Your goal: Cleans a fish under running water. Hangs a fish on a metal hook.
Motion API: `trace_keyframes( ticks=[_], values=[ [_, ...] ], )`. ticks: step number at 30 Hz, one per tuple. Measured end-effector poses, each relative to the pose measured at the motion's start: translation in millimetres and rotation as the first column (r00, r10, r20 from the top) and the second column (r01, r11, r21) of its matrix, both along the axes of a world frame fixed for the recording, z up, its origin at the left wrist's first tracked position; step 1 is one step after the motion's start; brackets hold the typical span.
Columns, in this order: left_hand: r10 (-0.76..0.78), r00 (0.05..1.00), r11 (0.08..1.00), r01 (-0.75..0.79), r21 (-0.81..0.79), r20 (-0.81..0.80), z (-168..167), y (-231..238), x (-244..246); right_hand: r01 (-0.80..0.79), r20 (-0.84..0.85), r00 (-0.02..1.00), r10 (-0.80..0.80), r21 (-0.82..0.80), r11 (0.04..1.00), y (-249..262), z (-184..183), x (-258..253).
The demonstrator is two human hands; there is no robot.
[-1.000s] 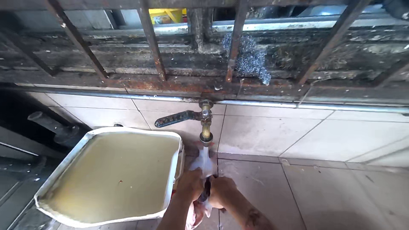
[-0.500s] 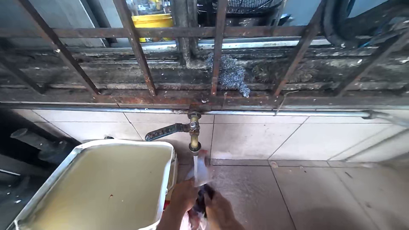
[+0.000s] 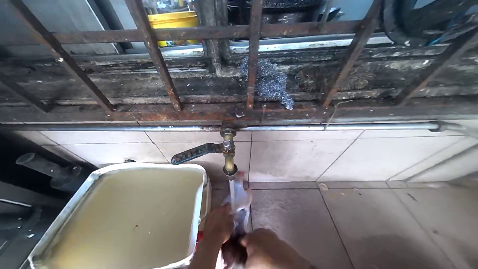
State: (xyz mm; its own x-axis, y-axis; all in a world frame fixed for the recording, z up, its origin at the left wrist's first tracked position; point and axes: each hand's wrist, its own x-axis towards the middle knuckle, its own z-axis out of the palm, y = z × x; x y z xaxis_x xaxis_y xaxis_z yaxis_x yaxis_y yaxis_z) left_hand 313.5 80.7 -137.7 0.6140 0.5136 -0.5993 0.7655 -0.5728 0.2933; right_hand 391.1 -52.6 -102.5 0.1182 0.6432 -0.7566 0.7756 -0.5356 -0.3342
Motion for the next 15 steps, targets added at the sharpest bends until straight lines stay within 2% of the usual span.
trace_keyframes(
  ticks=[1,3,5,8,11,13,15],
  values=[
    [0.023,1.0,1.0,-0.023,-0.008,0.01,0.3,1.6,-0.2,0.034,0.085,0.996,-0.035,0.014,0.999,4.9,4.3,8.0],
    [0.071,0.997,0.997,-0.07,-0.025,0.026,-1.7,1.5,0.5,0.146,0.211,0.965,-0.153,0.052,0.988,8.6,-11.5,10.4],
    [0.065,0.998,0.998,-0.065,-0.003,0.026,-1.5,1.2,5.0,0.185,0.163,0.966,-0.2,0.105,0.977,-1.6,-28.9,-15.9],
    [0.073,0.997,0.997,-0.072,-0.026,0.021,1.4,3.5,2.3,0.047,0.096,0.994,-0.054,0.069,0.996,-5.4,-15.8,-27.4],
    [0.113,0.994,0.992,-0.113,-0.048,0.007,0.8,1.9,3.0,0.179,0.182,0.966,-0.186,0.055,0.982,9.2,-10.0,2.8],
    [0.11,0.994,0.994,-0.11,-0.004,-0.013,-1.6,0.9,7.8,0.235,0.165,0.954,-0.25,0.106,0.966,4.1,-26.7,-14.1],
    [0.068,0.997,0.997,-0.067,0.035,-0.047,-0.9,-0.3,12.7,0.101,0.094,0.99,-0.105,0.05,0.994,-1.4,-21.8,-24.3]
  ],
)
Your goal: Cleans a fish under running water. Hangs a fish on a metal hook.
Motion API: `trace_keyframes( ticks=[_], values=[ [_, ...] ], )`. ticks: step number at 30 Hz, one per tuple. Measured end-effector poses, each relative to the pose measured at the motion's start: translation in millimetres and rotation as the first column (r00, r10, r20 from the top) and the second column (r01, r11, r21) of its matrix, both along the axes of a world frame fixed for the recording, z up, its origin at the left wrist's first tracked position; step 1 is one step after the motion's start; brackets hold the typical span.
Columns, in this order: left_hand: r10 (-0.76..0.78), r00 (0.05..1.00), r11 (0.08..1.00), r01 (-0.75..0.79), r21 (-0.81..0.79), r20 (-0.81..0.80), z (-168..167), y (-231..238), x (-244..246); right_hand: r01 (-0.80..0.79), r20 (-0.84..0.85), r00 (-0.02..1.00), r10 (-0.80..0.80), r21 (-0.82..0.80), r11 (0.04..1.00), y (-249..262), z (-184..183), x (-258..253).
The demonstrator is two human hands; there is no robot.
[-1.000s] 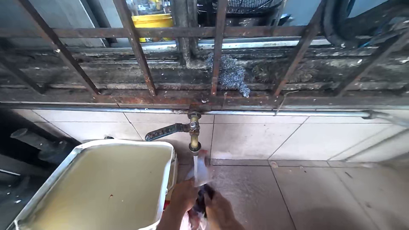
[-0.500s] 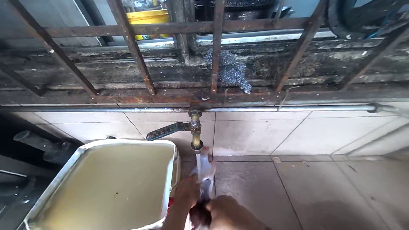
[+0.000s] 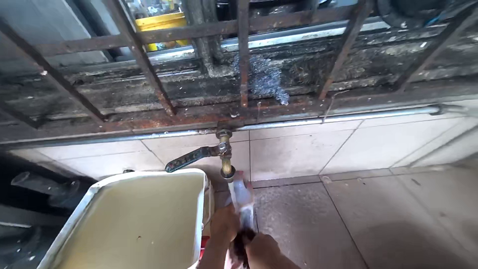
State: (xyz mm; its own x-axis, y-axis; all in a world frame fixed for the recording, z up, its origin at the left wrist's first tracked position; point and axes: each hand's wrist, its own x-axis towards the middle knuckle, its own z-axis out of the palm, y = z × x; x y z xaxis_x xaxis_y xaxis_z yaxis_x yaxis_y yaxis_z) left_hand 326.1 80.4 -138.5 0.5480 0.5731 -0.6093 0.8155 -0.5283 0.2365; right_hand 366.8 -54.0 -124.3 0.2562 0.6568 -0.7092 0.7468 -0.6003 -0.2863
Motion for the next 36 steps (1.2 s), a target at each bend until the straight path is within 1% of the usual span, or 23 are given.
trace_keyframes(
  ticks=[1,2,4,6,7,9,10,12,14,15,16,17,18,20,22,23,24,26,28,30,32,34,36],
  values=[
    [-0.015,1.0,1.0,0.015,0.0,0.004,-0.3,1.1,-2.1,-0.072,-0.017,0.997,0.072,-0.01,0.997,2.5,5.4,6.7],
    [-0.005,1.0,1.0,0.005,-0.009,0.025,-1.5,3.1,-4.8,-0.075,-0.013,0.997,0.075,-0.005,0.997,6.7,11.3,16.6],
    [0.017,0.999,1.0,-0.016,-0.021,0.047,-2.5,3.9,-6.5,0.074,0.046,0.996,-0.075,0.024,0.997,13.2,9.0,26.3],
    [0.012,0.999,1.0,-0.012,0.0,0.029,-2.5,1.2,-2.0,0.198,0.027,0.979,-0.2,0.064,0.978,6.0,-8.8,6.5],
    [-0.007,1.0,1.0,0.006,0.021,0.017,-3.9,1.6,0.6,0.16,-0.004,0.987,-0.16,0.071,0.985,0.4,-10.4,-3.7],
    [-0.047,0.999,0.999,0.047,0.029,0.012,-7.9,4.0,-3.2,-0.034,-0.025,0.999,0.035,0.028,0.999,-1.5,5.3,0.4],
    [-0.034,0.999,0.999,0.034,0.012,0.033,-7.8,5.1,-6.3,-0.049,-0.016,0.999,0.049,0.009,0.999,3.2,14.1,11.8],
    [0.021,0.999,0.999,-0.02,-0.025,0.045,-2.8,4.5,-6.9,0.074,0.053,0.996,-0.074,0.01,0.997,12.9,13.5,26.6],
    [0.017,0.999,1.0,-0.017,-0.024,0.032,-3.3,2.5,-3.0,0.195,0.051,0.979,-0.198,0.064,0.979,2.8,-7.6,7.3],
    [-0.011,0.999,1.0,0.011,-0.008,0.032,-5.4,3.5,-0.1,0.17,0.026,0.985,-0.173,0.087,0.982,-6.1,-11.9,-5.3],
    [-0.046,0.999,0.999,0.046,0.006,0.022,-5.1,5.2,0.8,0.085,0.008,0.996,-0.086,0.085,0.993,-11.5,-8.7,-10.1],
    [-0.064,0.998,0.998,0.064,0.006,0.021,-3.2,6.1,-1.4,-0.011,0.008,1.0,0.01,0.081,0.997,-12.4,-2.7,-6.7],
    [-0.057,0.998,0.998,0.057,0.004,0.041,-2.2,6.5,-3.8,-0.044,0.01,0.999,0.043,0.066,0.997,-8.1,6.1,2.9],
    [-0.035,0.997,0.999,0.035,0.001,0.067,-6.4,6.2,-2.7,0.028,0.056,0.998,-0.031,0.044,0.999,6.6,11.3,27.2],
    [-0.037,0.998,0.999,0.037,-0.003,0.044,-7.5,4.9,-0.3,0.137,0.056,0.989,-0.139,0.037,0.99,8.0,-2.3,17.7],
    [-0.047,0.998,0.999,0.047,0.006,0.031,-5.7,5.0,3.0,0.137,0.038,0.989,-0.14,0.06,0.989,1.5,-6.9,4.1],
    [-0.049,0.998,0.999,0.049,0.008,0.029,-2.7,5.8,5.2,0.086,0.012,0.996,-0.087,0.061,0.994,-3.8,-5.7,-4.2],
    [-0.042,0.999,0.999,0.042,-0.009,0.03,-0.7,5.6,1.0,-0.011,0.015,1.0,0.011,0.035,0.999,-5.1,3.4,4.3],
    [-0.012,0.999,1.0,0.013,-0.024,0.047,-0.9,4.7,-2.4,0.044,0.065,0.997,-0.043,-0.018,0.999,6.7,6.2,24.5],
    [-0.046,0.999,0.999,0.046,-0.007,0.023,0.2,3.8,2.7,0.091,0.055,0.994,-0.09,-0.019,0.996,5.5,-2.1,11.8],
    [-0.089,0.996,0.996,0.089,0.002,0.004,-0.1,4.8,6.8,-0.025,0.0,1.0,0.025,-0.028,0.999,-0.9,3.0,-1.3],
    [-0.077,0.997,0.997,0.077,-0.021,0.006,2.7,6.0,-0.3,-0.088,0.0,0.996,0.088,-0.038,0.995,6.7,13.5,14.2],
    [-0.06,0.998,0.998,0.061,-0.028,0.01,4.4,3.6,-0.4,0.005,0.074,0.997,-0.001,-0.056,0.998,18.1,11.2,28.4]
  ],
)
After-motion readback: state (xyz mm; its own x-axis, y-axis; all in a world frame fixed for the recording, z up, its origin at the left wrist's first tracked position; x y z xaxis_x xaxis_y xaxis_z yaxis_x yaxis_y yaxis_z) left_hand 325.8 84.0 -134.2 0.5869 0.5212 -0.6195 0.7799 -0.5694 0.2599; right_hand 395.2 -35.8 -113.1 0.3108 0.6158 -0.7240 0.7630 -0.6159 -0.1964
